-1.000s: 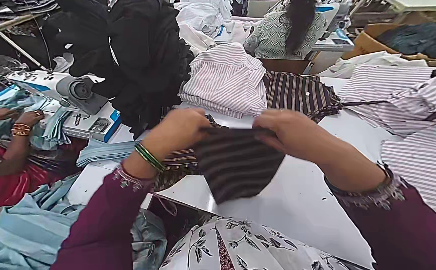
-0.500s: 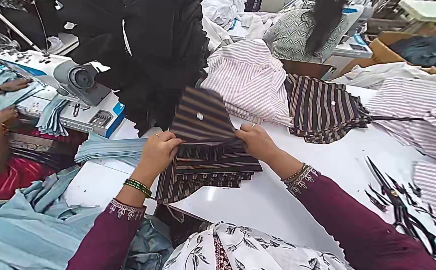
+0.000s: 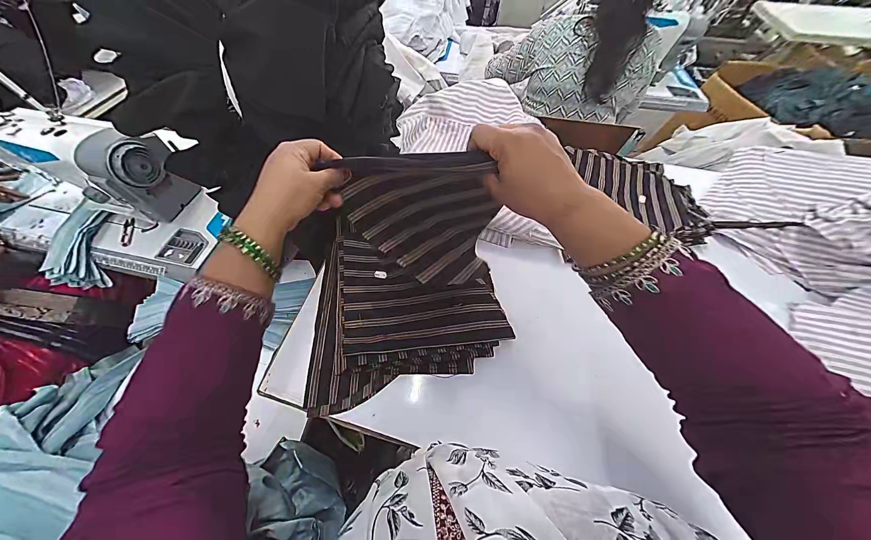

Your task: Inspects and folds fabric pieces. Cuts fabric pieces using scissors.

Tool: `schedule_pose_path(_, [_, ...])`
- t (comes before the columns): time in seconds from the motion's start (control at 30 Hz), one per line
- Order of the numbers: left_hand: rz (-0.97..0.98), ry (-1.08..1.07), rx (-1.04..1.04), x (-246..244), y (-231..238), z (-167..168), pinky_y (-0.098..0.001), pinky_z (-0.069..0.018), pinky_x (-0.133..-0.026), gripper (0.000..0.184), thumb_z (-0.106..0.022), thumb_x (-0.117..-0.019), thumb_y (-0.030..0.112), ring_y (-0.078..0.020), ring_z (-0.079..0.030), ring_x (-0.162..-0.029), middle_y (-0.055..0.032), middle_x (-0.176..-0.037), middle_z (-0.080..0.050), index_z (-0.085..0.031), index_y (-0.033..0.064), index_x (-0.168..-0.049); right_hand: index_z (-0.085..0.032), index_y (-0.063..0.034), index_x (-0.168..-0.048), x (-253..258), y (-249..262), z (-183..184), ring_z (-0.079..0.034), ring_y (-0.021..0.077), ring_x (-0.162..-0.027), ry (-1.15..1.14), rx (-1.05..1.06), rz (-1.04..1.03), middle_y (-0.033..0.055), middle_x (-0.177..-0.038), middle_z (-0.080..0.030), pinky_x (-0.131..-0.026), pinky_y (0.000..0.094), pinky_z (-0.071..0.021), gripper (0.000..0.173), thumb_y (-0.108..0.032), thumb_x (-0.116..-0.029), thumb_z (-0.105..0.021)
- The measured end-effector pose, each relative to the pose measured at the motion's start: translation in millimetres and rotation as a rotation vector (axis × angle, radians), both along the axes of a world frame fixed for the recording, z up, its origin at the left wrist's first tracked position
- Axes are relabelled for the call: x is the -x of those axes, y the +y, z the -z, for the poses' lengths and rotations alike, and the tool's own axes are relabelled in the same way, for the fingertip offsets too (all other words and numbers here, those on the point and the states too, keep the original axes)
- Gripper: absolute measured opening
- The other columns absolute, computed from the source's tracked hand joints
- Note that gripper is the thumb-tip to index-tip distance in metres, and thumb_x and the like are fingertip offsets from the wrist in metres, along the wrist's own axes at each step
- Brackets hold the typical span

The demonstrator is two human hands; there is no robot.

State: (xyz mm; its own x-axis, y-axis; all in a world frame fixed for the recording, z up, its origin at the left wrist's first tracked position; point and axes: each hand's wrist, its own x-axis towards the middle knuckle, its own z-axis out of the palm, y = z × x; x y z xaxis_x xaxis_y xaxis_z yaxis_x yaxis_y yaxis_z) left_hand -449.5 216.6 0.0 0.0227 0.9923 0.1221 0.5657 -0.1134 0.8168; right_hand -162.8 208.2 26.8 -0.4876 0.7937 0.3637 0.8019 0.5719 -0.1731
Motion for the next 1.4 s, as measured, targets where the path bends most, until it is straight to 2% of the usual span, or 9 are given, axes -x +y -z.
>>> schedule_pose_path(0.1, [0.017,-0.215,-0.386,2,19,13,-0.0226,-0.0584,-0.079,0.015,-0.069,-0.0913,0.003,-0.0021,-0.068,-0.085,-0.0047,-0.103,-0.07,-0.066,-0.0012,-0.106,-0.065,0.003,-0.094,6,3,7,-0.069,0.0435,-0.081,0.084,-0.297,-0.015,0.0232,-0.086,-0.068,-0.068,0.0586,-0.0494,0.008,0.004,-0.0883,-0.06])
schedule_pose_path(0.2, [0.085,-0.148,-0.687,12,-3,24,-0.022,-0.0539,-0.096,0.018,-0.07,-0.0901,0.005,-0.0044,-0.066,-0.11,-0.0098,-0.118,-0.071,-0.069,-0.004,-0.105,-0.067,0.0021,-0.092,1,-9,33,-0.067,0.0399,-0.072,0.168,-0.434,-0.079,0.0207,-0.079,-0.066,-0.062,0.0541,-0.0481,0.01,0.0,-0.0911,-0.057])
schedule_pose_path(0.33, [0.076,0.095,-0.539,25,-48,84,-0.0368,-0.0548,-0.098,0.016,-0.067,-0.0914,0.004,-0.0209,-0.069,-0.112,-0.0185,-0.119,-0.071,-0.072,-0.0059,-0.102,-0.072,-0.001,-0.093,-12,-24,106,-0.066,0.0381,-0.07,0.117,-0.264,-0.179,0.0184,-0.078,-0.064,-0.057,0.0526,-0.0483,0.012,-0.002,-0.0871,-0.061])
schedule_pose_path(0.43, [0.086,0.186,-0.383,23,-85,139,-0.049,-0.0557,-0.096,0.016,-0.063,-0.0903,0.004,-0.0309,-0.071,-0.111,-0.0197,-0.116,-0.073,-0.075,-0.0047,-0.097,-0.075,-0.0009,-0.097,-23,-49,155,-0.069,0.0416,-0.083,0.063,0.002,-0.204,0.0205,-0.087,-0.068,-0.074,0.0607,-0.0523,0.015,0.001,-0.0881,-0.063])
schedule_pose_path(0.6, [0.095,0.175,-0.346,6,-141,187,-0.0413,-0.0551,-0.099,0.019,-0.059,-0.0894,0.002,-0.0309,-0.071,-0.112,-0.02,-0.116,-0.074,-0.077,-0.003,-0.095,-0.076,-0.0029,-0.102,-46,-86,192,-0.071,0.0407,-0.095,0.052,0.118,-0.181,0.0198,-0.098,-0.073,-0.09,0.0645,-0.0495,0.021,0.001,-0.0921,-0.058])
schedule_pose_path(0.83, [0.068,0.275,-0.435,-9,-156,189,-0.0463,-0.056,-0.097,0.021,-0.058,-0.0907,0.003,-0.0348,-0.071,-0.111,-0.0195,-0.117,-0.074,-0.078,-0.0015,-0.095,-0.079,-0.0096,-0.103,-63,-92,203,-0.072,0.0347,-0.099,0.091,-0.052,-0.117,0.0131,-0.103,-0.075,-0.094,0.0603,-0.0494,0.031,0.005,-0.0927,-0.054])
schedule_pose_path(1.03, [0.03,0.395,-0.263,-13,-168,179,-0.0579,-0.0533,-0.098,0.019,-0.061,-0.0887,-0.004,-0.0432,-0.069,-0.113,-0.0245,-0.12,-0.072,-0.078,-0.0042,-0.098,-0.074,-0.0064,-0.12,-64,-112,211,-0.064,0.0415,-0.121,0.109,0.107,-0.093,0.0181,-0.123,-0.071,-0.099,0.0668,-0.0441,0.043,0.011,-0.0859,-0.054])
schedule_pose_path(1.2, [0.076,0.507,-0.075,-16,-169,146,-0.0687,-0.0368,-0.11,0.03,-0.069,-0.0906,0.012,-0.0549,-0.047,-0.136,-0.0288,-0.138,-0.06,-0.074,-0.0016,-0.117,-0.073,-0.0022,-0.121,-94,-124,196,-0.062,0.0457,-0.121,0.305,0.1,0.093,0.0231,-0.13,-0.067,-0.1,0.0639,-0.0456,0.043,0.005,-0.0859,-0.05])
schedule_pose_path(1.4, [0.159,0.357,-0.433,-84,-151,136,-0.0541,-0.0539,-0.093,0.024,-0.059,-0.0953,0.015,-0.0383,-0.07,-0.106,-0.0189,-0.109,-0.074,-0.077,-0.0001,-0.104,-0.074,-0.003,-0.112,-81,-121,202,-0.067,0.0385,-0.114,0.386,0.029,-0.007,0.0186,-0.118,-0.072,-0.098,0.0581,-0.049,0.029,-0.003,-0.0923,-0.053])
